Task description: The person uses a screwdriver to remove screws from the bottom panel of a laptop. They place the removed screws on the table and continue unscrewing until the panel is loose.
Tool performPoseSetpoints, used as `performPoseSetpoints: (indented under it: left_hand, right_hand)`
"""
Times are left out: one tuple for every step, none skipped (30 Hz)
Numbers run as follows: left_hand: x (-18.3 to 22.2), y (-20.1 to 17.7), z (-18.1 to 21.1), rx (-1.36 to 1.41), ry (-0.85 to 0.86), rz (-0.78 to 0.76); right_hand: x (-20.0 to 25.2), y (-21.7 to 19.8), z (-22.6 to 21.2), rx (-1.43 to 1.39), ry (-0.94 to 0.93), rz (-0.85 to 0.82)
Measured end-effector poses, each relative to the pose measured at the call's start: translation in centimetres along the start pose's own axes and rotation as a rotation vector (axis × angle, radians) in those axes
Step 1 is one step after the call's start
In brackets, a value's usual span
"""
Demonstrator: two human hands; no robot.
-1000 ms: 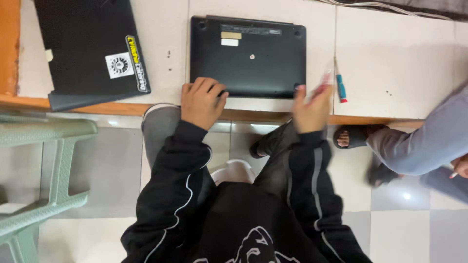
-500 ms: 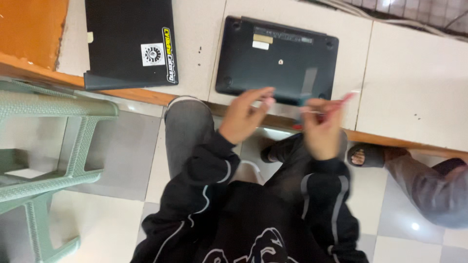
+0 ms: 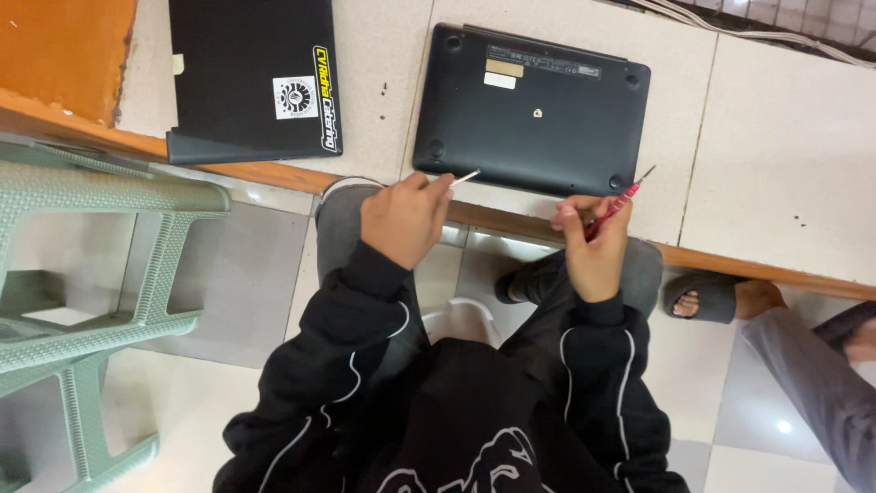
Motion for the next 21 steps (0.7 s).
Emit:
performPoseSetpoints:
  left_hand:
    - [0.0, 0.5, 0.0, 0.000, 0.000, -0.001]
    - [-0.1, 0.9, 0.1, -0.053, 0.028, 0.027]
    - [-0.3, 1.4, 0.3, -0.103, 0.060, 0.059]
    - [-0.4, 1.4, 0.4, -0.100, 0.063, 0.063]
    - [-0.3, 1.4, 0.5, -0.114, 0.069, 0.072]
    - [-0.3, 1.4, 0.6, -0.129, 0.074, 0.082]
    - [-0.3, 1.4, 0.6, -0.127, 0.077, 0.079]
    - [-0.3, 1.2, 0.7, -0.128, 0.089, 0.088]
    - [-0.4, 1.0, 0.7, -0.132, 0.099, 0.100]
    - [-0.4, 1.5, 0.7, -0.133, 0.099, 0.100]
    - [-0.3, 1.8, 0.8, -0.175, 0.108, 0.133]
    - [-0.2, 2.1, 0.8, -0.216, 0.118, 0.166]
    - [-0.4, 1.7, 1.1, -0.217, 0.118, 0.167]
    - [-0.5, 1.3, 1.4, -0.244, 0.132, 0.174]
    - [-0.5, 0.9, 1.7, -0.268, 0.146, 0.178]
    - [-0.7, 1.5, 1.9, -0.267, 0.147, 0.175]
    - [-0.9, 1.9, 2.1, -0.302, 0.153, 0.204]
    - [-1.0, 2.4, 2.2, -0.336, 0.159, 0.232]
    - [-1.3, 2.4, 2.4, -0.335, 0.158, 0.234]
    - [-1.5, 2.5, 2.6, -0.330, 0.156, 0.223]
    - [-1.7, 2.5, 2.7, -0.325, 0.154, 0.212]
  right_hand:
    - [0.0, -0.2, 0.1, 0.000, 0.001, 0.000]
    - [0.1, -0.3, 0.1, 0.000, 0.006, -0.003]
    - [0.0, -0.7, 0.1, 0.004, 0.007, -0.004]
    - [0.0, -0.7, 0.1, 0.007, 0.003, -0.002]
    - [0.1, -0.7, 0.2, 0.024, 0.027, -0.002]
    - [0.2, -0.8, 0.3, 0.041, 0.052, -0.001]
    - [0.2, -0.8, 0.3, 0.042, 0.055, 0.002]
    - [0.3, -0.8, 0.4, 0.043, 0.064, -0.003]
    - [0.2, -0.6, 0.5, 0.041, 0.071, -0.010]
    - [0.2, -0.7, 0.6, 0.040, 0.071, -0.010]
    - [0.2, -0.8, 0.6, 0.087, 0.071, -0.026]
    - [0.2, -0.8, 0.6, 0.135, 0.072, -0.043]
    - [0.0, -0.9, 0.2, 0.135, 0.070, -0.043]
    - [-0.2, -0.8, -0.1, 0.262, 0.072, -0.100]
    - [-0.2, -0.8, -0.5, 0.390, 0.078, -0.159]
    - [-0.8, -0.2, -2.1, 0.391, 0.080, -0.159]
    - [-1.3, 0.6, -3.5, 0.482, 0.082, -0.220]
    - [-1.8, 1.4, -5.0, 0.573, 0.083, -0.282]
    - [-2.1, 1.3, -5.1, 0.574, 0.082, -0.282]
    - [-2.5, 1.4, -5.3, 0.661, 0.017, -0.326]
    - [-2.9, 1.5, -5.5, 0.747, -0.048, -0.371]
Point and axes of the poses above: each hand's wrist, its own x-axis away from the middle knuckle, its own y-axis out of the palm, z = x × y, the point moved 3 cm from there along -x, towards the middle knuckle, and after that the axes turned 13 degrees about -x, right-handed, at the moved point
